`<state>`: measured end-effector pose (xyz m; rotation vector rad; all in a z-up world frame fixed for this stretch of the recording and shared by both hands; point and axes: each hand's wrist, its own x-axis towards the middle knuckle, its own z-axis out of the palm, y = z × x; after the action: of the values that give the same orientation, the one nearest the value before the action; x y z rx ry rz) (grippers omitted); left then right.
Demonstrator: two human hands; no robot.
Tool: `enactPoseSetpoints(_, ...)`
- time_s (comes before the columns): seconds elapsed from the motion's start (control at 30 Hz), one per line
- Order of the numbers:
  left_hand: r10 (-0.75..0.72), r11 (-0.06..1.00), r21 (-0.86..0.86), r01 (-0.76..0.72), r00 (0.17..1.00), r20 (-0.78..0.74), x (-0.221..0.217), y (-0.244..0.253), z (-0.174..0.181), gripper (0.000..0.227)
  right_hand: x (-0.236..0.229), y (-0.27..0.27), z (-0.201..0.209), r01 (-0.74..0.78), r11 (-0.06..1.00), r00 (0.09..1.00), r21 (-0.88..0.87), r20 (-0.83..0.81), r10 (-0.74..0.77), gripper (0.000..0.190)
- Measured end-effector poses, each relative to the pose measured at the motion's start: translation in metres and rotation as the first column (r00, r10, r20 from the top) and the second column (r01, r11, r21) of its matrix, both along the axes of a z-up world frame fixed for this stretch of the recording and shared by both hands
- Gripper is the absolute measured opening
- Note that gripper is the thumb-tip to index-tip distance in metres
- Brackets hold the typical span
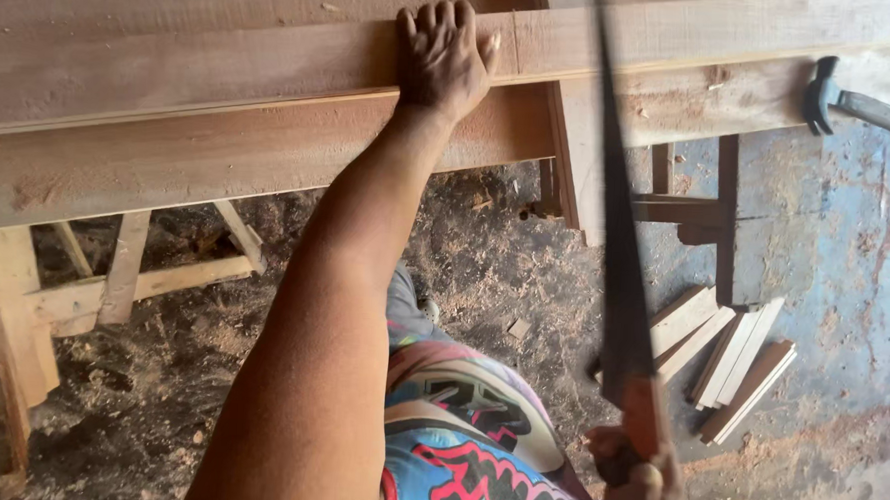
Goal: The person uses a hand saw to cut a long wooden plank resting on a workbench. After completing the cut, the person uses a hammer to tap the separated piece of wood to ensure it is fully detached from the main plank.
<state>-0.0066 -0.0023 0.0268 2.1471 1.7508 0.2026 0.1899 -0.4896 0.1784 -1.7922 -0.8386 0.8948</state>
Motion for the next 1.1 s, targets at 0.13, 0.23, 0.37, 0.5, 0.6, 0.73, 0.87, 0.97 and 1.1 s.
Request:
enactPoseSetpoints(0.13,-0.080,0.994,0.077,0.075,0.995,0.055,-0.006,0.006,0.016,0.069,0.018,0.063,-0.024,0.003,0.967,1.000,0.254,0.025,-0.010,0.033)
enactPoseSetpoints(0.23,-0.331,0.943,0.040,0.332,0.911,0.246,-0.059,0.037,0.020,0.085,0.024,0.141,-0.041,0.141,0.978,0.990,0.153,-0.031,-0.138,0.027)
enactPoseSetpoints(0.37,-0.277,0.785,-0.548,0.289,0.955,0.106,-0.131,0.077,0.045,0.100,0.025,0.195,-0.050,0.169,0.983,0.983,0.068,-0.084,-0.163,0.022)
enactPoseSetpoints(0.5,-0.297,0.800,-0.531,0.280,0.953,0.055,-0.138,0.052,0.073,0.092,0.040,0.212,-0.079,0.126,0.992,0.974,0.026,0.185,-0.128,0.018)
enactPoseSetpoints(0.6,-0.376,0.905,-0.194,0.379,0.925,0.051,-0.138,0.023,0.085,0.083,0.044,0.197,-0.099,0.172,0.985,0.965,0.006,0.200,-0.170,0.017)
enactPoseSetpoints(0.73,-0.338,0.941,0.023,0.337,0.940,0.055,-0.136,-0.006,0.090,0.067,0.037,0.172,-0.110,0.301,0.949,0.947,-0.093,0.146,-0.286,0.028)
enactPoseSetpoints(0.87,-0.321,0.946,-0.010,0.323,0.943,0.089,-0.132,-0.013,0.091,0.063,0.037,0.162,-0.117,0.332,0.934,0.936,-0.128,0.167,-0.310,0.027)
enactPoseSetpoints(0.97,-0.321,0.945,-0.030,0.325,0.943,0.091,-0.131,-0.013,0.093,0.063,0.035,0.161,-0.117,0.325,0.935,0.937,-0.139,0.185,-0.298,0.026)
enactPoseSetpoints(1.1,-0.324,0.936,-0.101,0.336,0.938,0.122,-0.133,-0.003,0.097,0.063,0.041,0.175,-0.117,0.322,0.929,0.928,-0.181,0.256,-0.272,0.022)
